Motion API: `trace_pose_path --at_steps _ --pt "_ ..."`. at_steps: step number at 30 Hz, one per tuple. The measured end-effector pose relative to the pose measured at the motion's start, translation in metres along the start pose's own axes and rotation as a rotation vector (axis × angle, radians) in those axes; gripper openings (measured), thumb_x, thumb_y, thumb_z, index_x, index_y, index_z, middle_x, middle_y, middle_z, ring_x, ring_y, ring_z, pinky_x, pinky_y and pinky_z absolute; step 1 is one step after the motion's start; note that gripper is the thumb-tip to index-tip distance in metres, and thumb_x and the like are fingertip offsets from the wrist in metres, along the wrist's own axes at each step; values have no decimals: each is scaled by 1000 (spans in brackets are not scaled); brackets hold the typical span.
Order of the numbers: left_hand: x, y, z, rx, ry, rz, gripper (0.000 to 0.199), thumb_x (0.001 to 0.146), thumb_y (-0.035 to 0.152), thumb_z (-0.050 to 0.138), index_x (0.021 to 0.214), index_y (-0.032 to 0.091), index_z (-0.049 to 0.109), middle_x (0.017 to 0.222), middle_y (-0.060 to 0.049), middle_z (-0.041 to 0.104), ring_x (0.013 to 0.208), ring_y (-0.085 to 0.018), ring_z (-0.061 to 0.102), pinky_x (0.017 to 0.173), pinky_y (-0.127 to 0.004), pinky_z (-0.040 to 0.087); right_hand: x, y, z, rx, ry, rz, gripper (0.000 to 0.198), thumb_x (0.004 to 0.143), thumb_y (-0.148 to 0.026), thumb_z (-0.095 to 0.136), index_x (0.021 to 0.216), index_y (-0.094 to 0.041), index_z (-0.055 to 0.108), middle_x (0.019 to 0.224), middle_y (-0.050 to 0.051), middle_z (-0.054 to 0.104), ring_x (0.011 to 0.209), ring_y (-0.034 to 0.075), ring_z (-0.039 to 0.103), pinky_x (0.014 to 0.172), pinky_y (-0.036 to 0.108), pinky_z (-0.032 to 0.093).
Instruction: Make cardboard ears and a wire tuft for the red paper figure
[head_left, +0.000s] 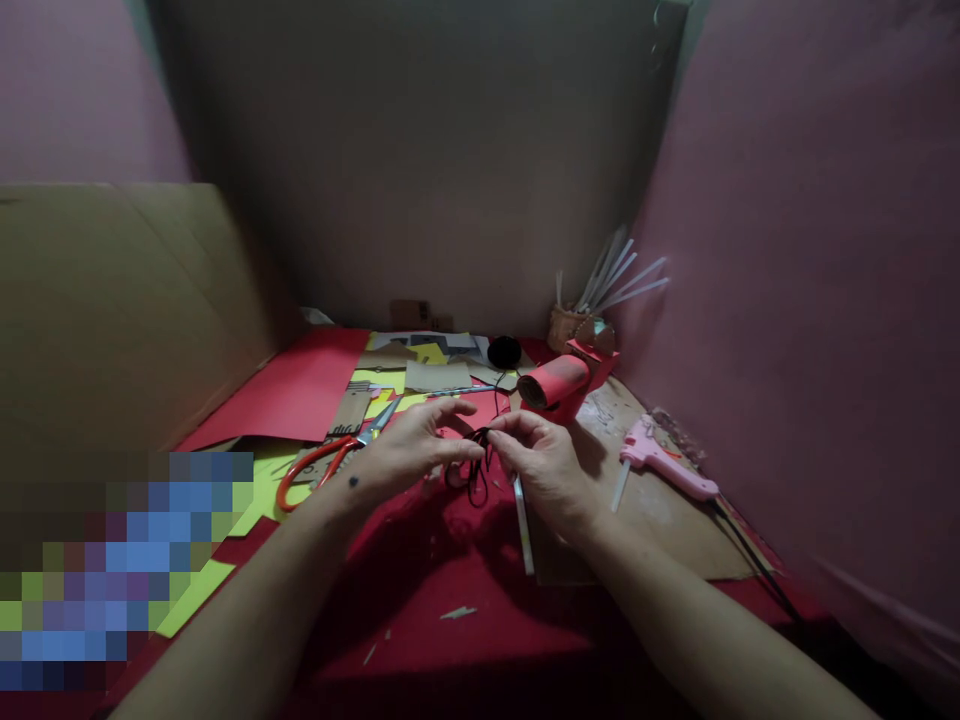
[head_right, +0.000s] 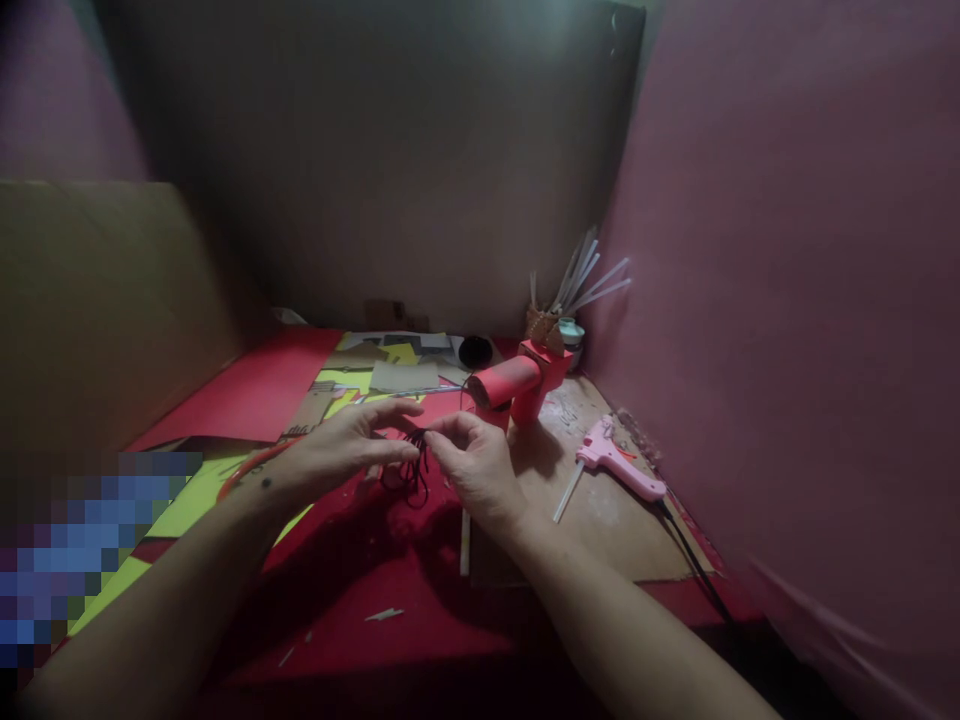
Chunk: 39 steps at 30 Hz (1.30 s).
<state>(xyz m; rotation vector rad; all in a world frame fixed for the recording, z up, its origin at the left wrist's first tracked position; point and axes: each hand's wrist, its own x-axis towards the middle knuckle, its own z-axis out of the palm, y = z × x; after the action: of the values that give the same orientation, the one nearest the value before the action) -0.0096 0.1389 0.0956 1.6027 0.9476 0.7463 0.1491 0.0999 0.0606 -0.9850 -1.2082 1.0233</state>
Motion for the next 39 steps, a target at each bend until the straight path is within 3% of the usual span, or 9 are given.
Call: trace_pose_path --at_steps 6,9,13,18,28,30,33,36,39 --pt "-10 12 -2 102 277 118 24 79 28 61 97 13 68 42 8 44 36 -5 37 37 -18 26 -1 5 -3 -346 25 -320 7 80 -23 64 76 -19 67 72 -1 54 66 13 49 63 26 40" --pt "-11 9 7 102 142 115 27 84 33 53 93 13 69 39 7 46 35 -7 41 38 -18 29 -2 6 -3 -422 36 -412 7 81 -20 63 77 -19 68 71 -1 51 66 13 49 62 26 39" --pt "-8 0 14 70 -131 15 29 88 37 49 89 14 66 40 4 53 34 -7 41 37 -18 28 0 5 -2 -318 24 -305 8 78 -22 65 71 -19 69 68 -1 52 63 13 49 60 26 39" --pt "-4 -8 11 -214 -138 -25 24 80 34 61 65 15 58 49 4 51 34 -3 37 32 -17 21 0 3 -3 35 -27 -21 10 73 -28 72 73 -18 71 69 1 64 66 14 55 66 28 44" --pt "-1 -3 -7 58 -165 11 28 80 41 60 67 16 60 46 5 49 38 -6 40 38 -19 30 -10 -18 -4 -118 -59 -108 16 82 -31 63 93 -20 70 68 -1 61 58 11 52 58 28 45" --pt "0 -2 -8 99 -73 36 29 81 39 58 65 16 59 47 4 50 41 -7 43 41 -19 33 -20 -31 -22 -236 -48 -213 28 87 -30 57 113 -23 63 77 1 63 63 13 55 59 29 47" --pt "2 -5 -8 175 25 94 26 82 38 57 69 16 65 58 0 58 49 -9 49 47 -20 39 -37 -39 -72 -638 161 -438 20 87 -23 56 105 -23 65 96 6 64 86 19 60 77 34 48" --pt "8 -10 -5 279 80 215 27 79 41 58 71 18 70 87 -6 66 71 -15 58 65 -27 49 -45 -24 -134 -1125 345 -358 29 83 -23 55 110 -19 62 105 12 63 94 26 58 79 40 47" --pt "16 -7 1 424 91 320 31 81 43 56 68 19 70 112 -10 63 107 -25 55 94 -42 44 -44 -2 -177 -1497 313 -176 40 81 -20 52 119 -11 59 101 17 65 93 32 56 78 45 45"
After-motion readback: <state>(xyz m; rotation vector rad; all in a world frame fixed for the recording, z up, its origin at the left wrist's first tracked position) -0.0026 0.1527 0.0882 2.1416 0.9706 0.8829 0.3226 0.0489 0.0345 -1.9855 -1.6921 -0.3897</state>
